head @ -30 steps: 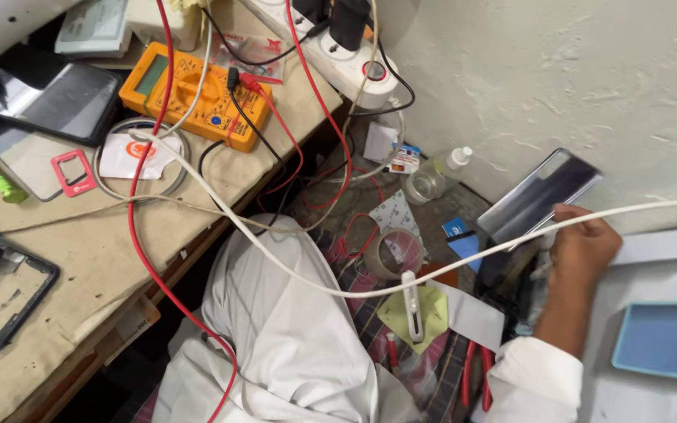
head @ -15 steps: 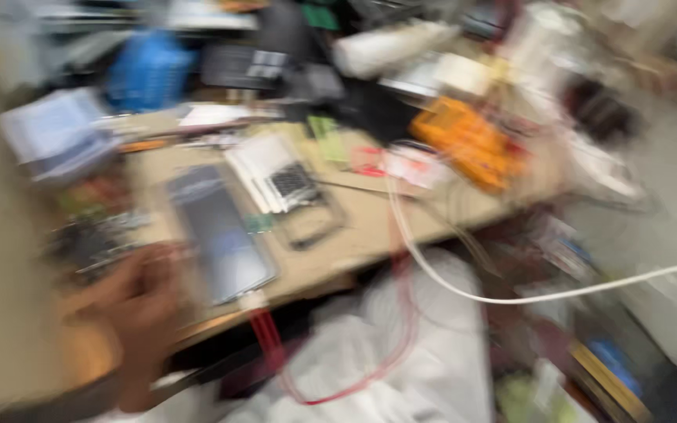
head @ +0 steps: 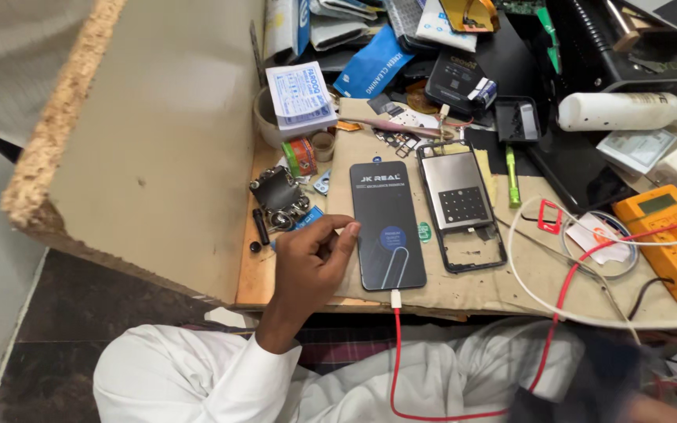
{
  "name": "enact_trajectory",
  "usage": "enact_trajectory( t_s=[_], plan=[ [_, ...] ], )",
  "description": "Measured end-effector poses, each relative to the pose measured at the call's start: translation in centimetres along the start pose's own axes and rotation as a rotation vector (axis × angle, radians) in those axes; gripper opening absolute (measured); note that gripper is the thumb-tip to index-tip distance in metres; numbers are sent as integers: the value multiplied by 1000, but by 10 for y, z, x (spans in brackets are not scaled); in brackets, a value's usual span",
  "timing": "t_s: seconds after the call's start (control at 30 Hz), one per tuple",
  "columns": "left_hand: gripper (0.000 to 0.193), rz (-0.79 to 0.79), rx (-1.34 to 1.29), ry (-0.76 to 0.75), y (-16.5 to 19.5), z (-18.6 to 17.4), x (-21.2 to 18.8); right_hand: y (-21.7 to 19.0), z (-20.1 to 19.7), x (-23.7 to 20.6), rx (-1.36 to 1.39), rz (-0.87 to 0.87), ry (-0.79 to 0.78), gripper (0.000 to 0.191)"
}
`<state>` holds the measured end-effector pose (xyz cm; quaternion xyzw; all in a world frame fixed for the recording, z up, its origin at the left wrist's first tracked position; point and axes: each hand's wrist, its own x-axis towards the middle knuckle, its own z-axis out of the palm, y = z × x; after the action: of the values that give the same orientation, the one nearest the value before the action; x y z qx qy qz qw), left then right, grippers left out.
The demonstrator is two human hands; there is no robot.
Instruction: The person pries open the back cover of a smartphone, working a thin pry tool around the edges while holding the phone, then removes the back cover and sets it aside to expose the internal components. They handle the phone frame, back cover, and pry tool throughout.
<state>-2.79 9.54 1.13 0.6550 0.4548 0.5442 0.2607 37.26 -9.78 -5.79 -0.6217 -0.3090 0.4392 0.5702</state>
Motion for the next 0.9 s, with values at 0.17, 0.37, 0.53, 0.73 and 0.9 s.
enact_trajectory(
  t_s=[0.17,0.37,0.53,0.73,0.9],
  plan=[
    [22,-318,-274,-29,34,-2,-26,-19,112,-4,35,-127,-277,8],
    [70,-72,-615,-274,80,5,-54,-78,211,-23,-395,-652,-43,17],
    [59,-680,-1327,-222,75,9,-46,-69,226,-23,-414,-299,-387,54],
    [46,-792,-1264,-144,66,7,-42,-23,139,19,-169,-193,-345,31],
    [44,-803,-1241,-88,62,9,-44,-4,126,6,-402,-119,-405,29]
  ],
)
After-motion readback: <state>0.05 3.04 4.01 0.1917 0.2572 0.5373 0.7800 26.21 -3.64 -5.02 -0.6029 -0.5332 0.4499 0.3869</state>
